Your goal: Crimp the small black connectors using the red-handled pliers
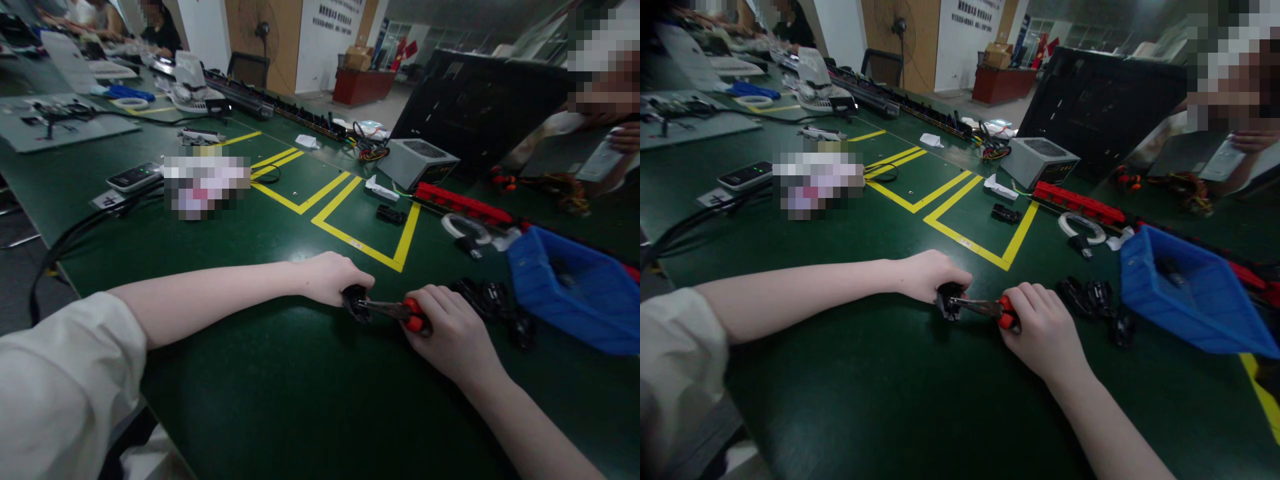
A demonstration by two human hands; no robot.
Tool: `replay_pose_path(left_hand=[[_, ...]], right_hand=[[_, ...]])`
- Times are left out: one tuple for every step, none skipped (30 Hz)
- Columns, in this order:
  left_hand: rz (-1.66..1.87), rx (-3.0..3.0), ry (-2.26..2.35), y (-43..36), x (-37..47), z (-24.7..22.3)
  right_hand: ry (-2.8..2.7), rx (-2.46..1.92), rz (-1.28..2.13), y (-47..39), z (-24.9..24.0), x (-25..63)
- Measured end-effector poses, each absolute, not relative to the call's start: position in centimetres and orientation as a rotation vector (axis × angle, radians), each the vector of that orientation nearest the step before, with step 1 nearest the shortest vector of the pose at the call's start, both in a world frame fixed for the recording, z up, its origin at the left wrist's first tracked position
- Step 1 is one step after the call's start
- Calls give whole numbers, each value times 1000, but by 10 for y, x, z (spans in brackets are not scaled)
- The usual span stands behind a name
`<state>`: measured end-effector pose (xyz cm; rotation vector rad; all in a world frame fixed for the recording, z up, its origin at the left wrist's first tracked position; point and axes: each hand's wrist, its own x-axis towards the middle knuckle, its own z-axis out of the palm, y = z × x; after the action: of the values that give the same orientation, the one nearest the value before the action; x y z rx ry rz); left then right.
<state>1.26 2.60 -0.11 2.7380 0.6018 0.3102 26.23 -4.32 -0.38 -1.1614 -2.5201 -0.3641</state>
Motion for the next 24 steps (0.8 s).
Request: replay_pose_path(left_hand=[[304, 2745, 597, 26, 12, -1], [298, 2754, 592, 25, 12, -1], [295, 2764, 587, 25, 12, -1], [294, 2774, 582, 25, 12, -1], [294, 2783, 577, 25, 12, -1], [290, 2790, 573, 25, 12, -1], [286, 2796, 570, 25, 12, -1], [279, 2801, 568, 25, 12, -1], [273, 2806, 566, 26, 12, -1], [269, 2809, 563, 26, 12, -1], [267, 2812, 560, 26, 12, -1], [268, 2815, 557, 26, 12, -1], [268, 2820, 557, 26, 12, -1], [267, 2826, 556, 26, 12, -1], [266, 2833, 553, 25, 12, -1], [264, 2843, 549, 25, 12, -1], [263, 2853, 544, 25, 12, -1], [264, 2863, 538, 25, 12, -1], [264, 2870, 534, 25, 12, -1], [263, 2874, 533, 25, 12, -2], [262, 2878, 534, 25, 12, -2], [258, 2879, 537, 26, 12, -2], [253, 2881, 538, 26, 12, -3], [248, 2882, 539, 26, 12, -3]], right_hand=[[-2524, -1158, -374, -43, -4, 262], [-2526, -1155, -385, -42, -4, 263], [-2526, -1151, -397, -42, -5, 263], [-2527, -1146, -405, -42, -5, 263], [-2526, -1141, -410, -42, -5, 263], [-2527, -1139, -410, -41, -5, 263], [-2527, -1138, -403, -41, -6, 263], [-2526, -1139, -391, -41, -6, 263], [-2523, -1142, -378, -41, -6, 263], [-2520, -1148, -363, -41, -6, 263], [-2518, -1155, -350, -41, -6, 263], [-2516, -1158, -340, -41, -6, 263], [-2516, -1160, -335, -41, -6, 263], [-2516, -1159, -333, -41, -6, 263], [-2516, -1159, -331, -41, -6, 263], [-2513, -1160, -329, -41, -6, 264], [-2510, -1161, -323, -41, -6, 264], [-2507, -1164, -313, -41, -6, 264], [-2505, -1167, -302, -41, -6, 264], [-2505, -1167, -291, -41, -6, 265], [-2508, -1165, -282, -41, -6, 265], [-2512, -1159, -278, -40, -6, 265], [-2518, -1153, -277, -40, -6, 265], [-2524, -1146, -277, -40, -6, 265]])
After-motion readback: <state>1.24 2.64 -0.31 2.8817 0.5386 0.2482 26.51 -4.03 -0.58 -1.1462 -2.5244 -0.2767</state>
